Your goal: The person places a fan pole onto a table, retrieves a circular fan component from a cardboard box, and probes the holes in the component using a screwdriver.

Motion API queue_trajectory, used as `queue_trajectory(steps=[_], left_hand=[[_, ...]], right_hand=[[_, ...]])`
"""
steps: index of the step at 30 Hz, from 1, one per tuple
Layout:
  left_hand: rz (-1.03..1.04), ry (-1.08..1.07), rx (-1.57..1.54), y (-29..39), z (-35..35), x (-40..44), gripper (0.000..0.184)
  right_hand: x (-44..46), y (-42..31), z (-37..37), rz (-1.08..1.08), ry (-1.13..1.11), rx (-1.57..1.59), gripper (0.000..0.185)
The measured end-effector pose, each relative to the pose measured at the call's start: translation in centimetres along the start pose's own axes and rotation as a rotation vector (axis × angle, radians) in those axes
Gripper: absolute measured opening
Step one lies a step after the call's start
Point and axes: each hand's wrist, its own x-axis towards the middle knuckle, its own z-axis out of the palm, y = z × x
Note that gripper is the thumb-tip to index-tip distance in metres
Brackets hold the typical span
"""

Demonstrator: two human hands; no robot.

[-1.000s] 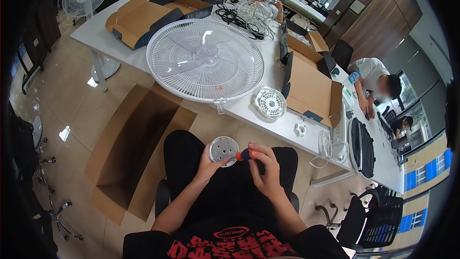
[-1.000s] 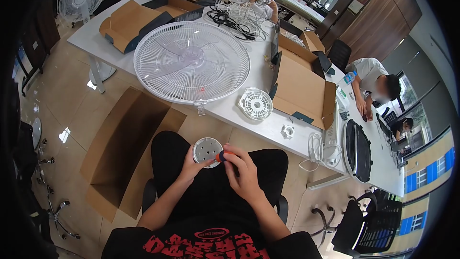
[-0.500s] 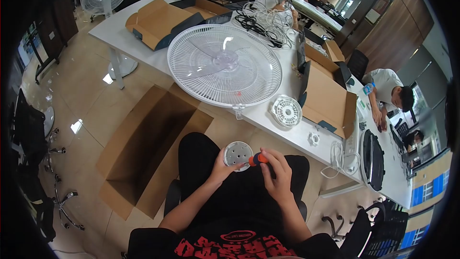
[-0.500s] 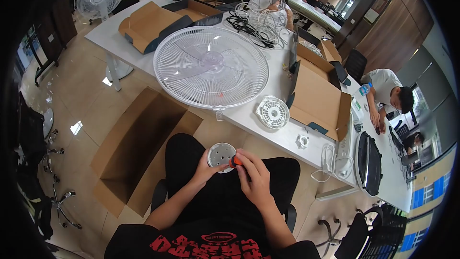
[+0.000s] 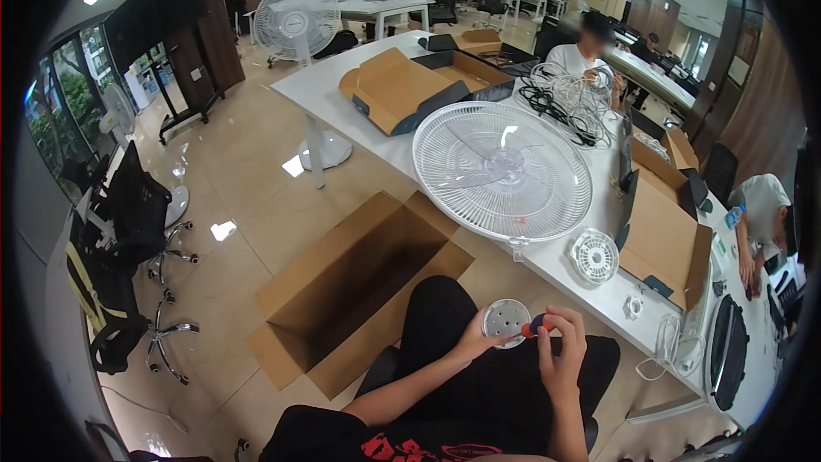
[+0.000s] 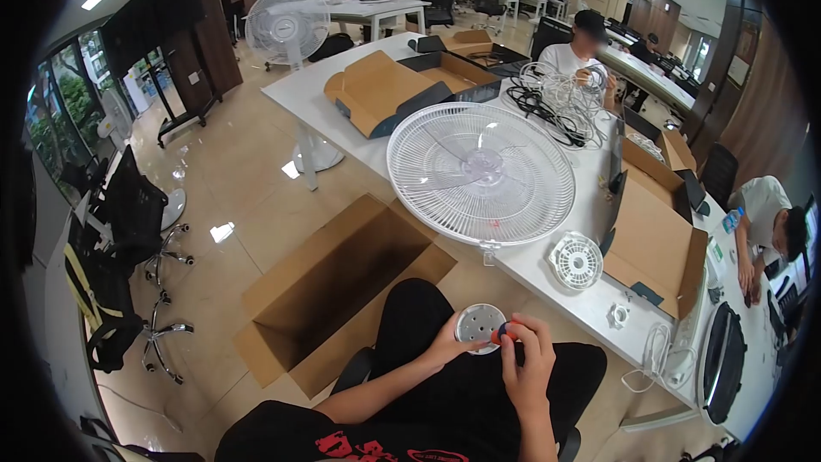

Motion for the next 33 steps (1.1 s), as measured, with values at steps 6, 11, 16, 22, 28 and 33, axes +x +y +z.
queue_trajectory(steps=[6, 11, 16, 22, 28, 33], left_hand=[[-0.008, -0.02, -0.027, 0.3, 0.3, 0.0, 0.08], [-0.019, -0.008, -0.009, -0.1, -0.2, 0.0, 0.079], [-0.022, -0.036, -0.012, 0.0, -0.2, 0.0, 0.08], [-0.014, -0.02, -0.019, 0.2, 0.1, 0.0, 0.081], [-0.015, -0.012, -0.012, 0.2, -0.1, 0.1, 0.08], [-0.003, -0.003, -0.03, -0.1, 0.2, 0.2, 0.078]], right_hand=[[0.9, 0.0, 0.7, -0.018, 0.033, -0.028, 0.025], [0.2, 0.6, 0.6, -0.093, 0.01, -0.029, 0.023], [0.3, 0.8, 1.3, -0.006, 0.007, 0.005, 0.02], [0.8, 0.2, 1.5, 0.014, 0.031, 0.005, 0.024], [0.4, 0.6, 0.7, -0.028, -0.017, 0.012, 0.028], [1.0, 0.2, 1.5, 0.009, -0.029, 0.029, 0.025]])
